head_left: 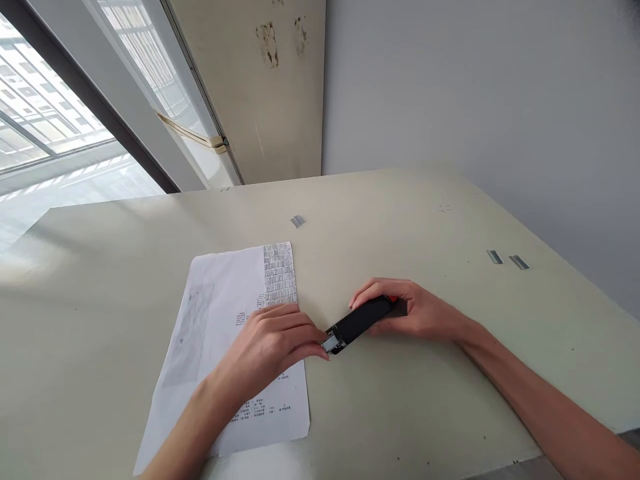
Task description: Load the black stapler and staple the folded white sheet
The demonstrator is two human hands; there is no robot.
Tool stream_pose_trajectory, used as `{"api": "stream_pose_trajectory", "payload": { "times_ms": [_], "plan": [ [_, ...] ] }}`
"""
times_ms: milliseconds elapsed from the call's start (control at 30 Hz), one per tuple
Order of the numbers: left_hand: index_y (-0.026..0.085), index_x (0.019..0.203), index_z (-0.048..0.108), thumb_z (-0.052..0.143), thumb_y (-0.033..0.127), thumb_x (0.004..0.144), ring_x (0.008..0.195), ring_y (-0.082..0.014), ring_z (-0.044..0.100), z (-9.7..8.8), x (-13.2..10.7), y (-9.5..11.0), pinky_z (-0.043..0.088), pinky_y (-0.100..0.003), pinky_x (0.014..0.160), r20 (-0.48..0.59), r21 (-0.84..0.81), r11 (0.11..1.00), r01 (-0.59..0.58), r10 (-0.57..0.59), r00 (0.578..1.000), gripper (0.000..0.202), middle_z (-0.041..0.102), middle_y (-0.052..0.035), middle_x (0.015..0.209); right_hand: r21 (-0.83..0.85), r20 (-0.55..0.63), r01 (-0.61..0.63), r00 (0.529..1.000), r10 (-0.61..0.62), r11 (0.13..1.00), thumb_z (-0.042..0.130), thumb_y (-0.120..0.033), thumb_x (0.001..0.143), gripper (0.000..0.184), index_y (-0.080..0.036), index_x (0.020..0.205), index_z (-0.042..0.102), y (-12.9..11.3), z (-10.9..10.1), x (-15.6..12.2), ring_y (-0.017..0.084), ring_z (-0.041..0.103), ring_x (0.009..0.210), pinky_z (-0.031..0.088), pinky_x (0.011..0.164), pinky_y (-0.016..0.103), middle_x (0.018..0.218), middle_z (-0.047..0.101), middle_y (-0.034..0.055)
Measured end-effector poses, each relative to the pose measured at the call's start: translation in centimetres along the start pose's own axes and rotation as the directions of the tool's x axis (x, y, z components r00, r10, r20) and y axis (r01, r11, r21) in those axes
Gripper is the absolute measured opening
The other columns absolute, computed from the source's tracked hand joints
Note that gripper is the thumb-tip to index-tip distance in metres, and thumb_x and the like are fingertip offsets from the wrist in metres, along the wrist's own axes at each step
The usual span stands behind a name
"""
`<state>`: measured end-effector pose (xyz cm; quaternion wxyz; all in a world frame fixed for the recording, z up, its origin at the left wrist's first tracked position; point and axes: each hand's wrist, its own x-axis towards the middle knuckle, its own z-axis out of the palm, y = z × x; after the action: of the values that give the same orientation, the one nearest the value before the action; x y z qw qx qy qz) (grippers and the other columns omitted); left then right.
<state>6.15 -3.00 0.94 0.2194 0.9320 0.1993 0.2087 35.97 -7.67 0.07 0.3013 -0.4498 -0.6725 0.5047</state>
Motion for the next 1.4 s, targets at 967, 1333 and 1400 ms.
{"api": "stream_pose_trajectory", "payload": {
  "times_ms": [967, 1333, 1400],
  "plan": [
    [0.030, 0.168, 0.022, 0.049, 0.061, 0.105, 0.158, -0.0386, 0.026, -1.3, -10.7, 3.5, 0.039, -0.061, 0.120, -0.017, 0.364, 0.867, 0.340, -0.359, 0.933, 0.075, 0.032, -0.0095, 0.171, -0.037, -0.100, 0.042, 0.994, -0.045, 0.998, 0.081, -0.043, 0.084, 0.028, -0.027, 0.108, 0.077, -0.4, 1.5, -0.5, 0.021, 0.065, 0.093, 0.050, 0.079, 0.033, 0.105, 0.074, 0.0029],
    [0.026, 0.170, 0.017, 0.061, 0.073, 0.092, 0.158, -0.0414, 0.025, 0.8, -15.1, 9.3, 0.036, -0.062, 0.122, 0.053, 0.493, 0.836, 0.241, -0.305, 0.951, 0.101, 0.029, -0.0096, 0.171, -0.063, -0.128, 0.032, 0.991, -0.040, 0.997, 0.081, -0.051, 0.083, 0.034, -0.027, 0.107, 0.075, -0.1, 1.7, -1.2, 0.023, 0.066, 0.094, 0.052, 0.082, 0.037, 0.107, 0.074, 0.0032],
    [0.028, 0.170, 0.018, 0.058, 0.061, 0.100, 0.158, -0.0370, 0.027, 0.7, -15.8, 9.5, 0.037, -0.058, 0.123, 0.060, 0.493, 0.838, 0.234, -0.301, 0.952, 0.087, 0.031, -0.0058, 0.171, -0.067, -0.132, 0.039, 0.990, -0.048, 0.997, 0.081, -0.051, 0.083, 0.035, -0.027, 0.107, 0.075, 0.0, 1.7, -1.2, 0.023, 0.066, 0.094, 0.052, 0.081, 0.036, 0.107, 0.074, 0.0032]
  ]
}}
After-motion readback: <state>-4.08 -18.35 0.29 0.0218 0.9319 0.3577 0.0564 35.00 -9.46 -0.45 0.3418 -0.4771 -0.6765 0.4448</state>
